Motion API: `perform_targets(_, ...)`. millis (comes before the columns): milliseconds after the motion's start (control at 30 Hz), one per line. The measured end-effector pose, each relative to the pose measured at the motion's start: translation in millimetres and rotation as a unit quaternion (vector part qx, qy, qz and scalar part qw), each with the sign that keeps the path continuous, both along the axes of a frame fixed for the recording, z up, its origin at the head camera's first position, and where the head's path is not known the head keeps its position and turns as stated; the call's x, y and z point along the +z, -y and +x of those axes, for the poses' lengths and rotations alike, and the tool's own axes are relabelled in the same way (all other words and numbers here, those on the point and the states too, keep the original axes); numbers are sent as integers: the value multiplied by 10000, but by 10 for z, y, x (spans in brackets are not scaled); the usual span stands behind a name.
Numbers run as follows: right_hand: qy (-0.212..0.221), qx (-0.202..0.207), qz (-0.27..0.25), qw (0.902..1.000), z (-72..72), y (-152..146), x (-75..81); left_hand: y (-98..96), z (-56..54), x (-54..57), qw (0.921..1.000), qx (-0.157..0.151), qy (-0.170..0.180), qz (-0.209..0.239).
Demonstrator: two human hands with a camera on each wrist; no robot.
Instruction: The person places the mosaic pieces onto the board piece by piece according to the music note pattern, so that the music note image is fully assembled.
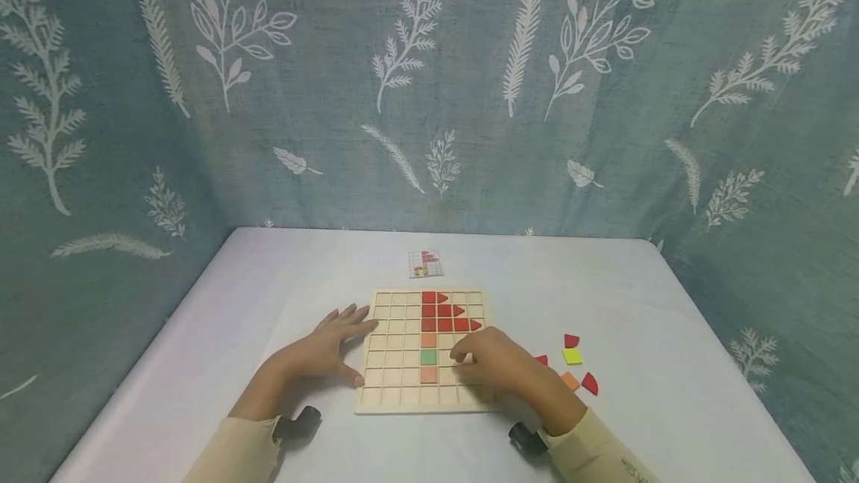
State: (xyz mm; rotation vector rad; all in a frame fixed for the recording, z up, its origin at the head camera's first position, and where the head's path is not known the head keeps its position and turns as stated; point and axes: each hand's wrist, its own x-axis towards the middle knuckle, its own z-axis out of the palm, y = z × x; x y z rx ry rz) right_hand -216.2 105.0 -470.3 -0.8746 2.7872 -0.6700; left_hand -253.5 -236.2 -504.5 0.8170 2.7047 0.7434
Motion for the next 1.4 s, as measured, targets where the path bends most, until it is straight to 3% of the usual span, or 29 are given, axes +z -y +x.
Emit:
perform_targets(233, -63, -832, 199, 9963, -56, -435, 116, 61, 13, -3, 9998, -7, -13, 178)
perform_targets(400, 192, -1432, 283, 9891, -51, -698, 124, 40, -5, -29, 9998, -108, -37, 185)
perform_targets(800, 623, -2095, 353, 9752, -3, -1100, 147, 13, -7, -15, 9998, -99, 11, 159)
perform_targets(1133, 944, -2085, 55, 9734, 30, -1240, 85, 18, 12, -21, 9999, -19, 1, 121)
perform_targets(1233, 1026, -1864, 147, 9770, 21, -1187, 30, 25, 10, -18, 9999, -40, -6, 123)
perform_targets(1400, 602, -1294, 452, 9887, -11, -1096, -29, 43, -6, -15, 9998, -120, -66, 117)
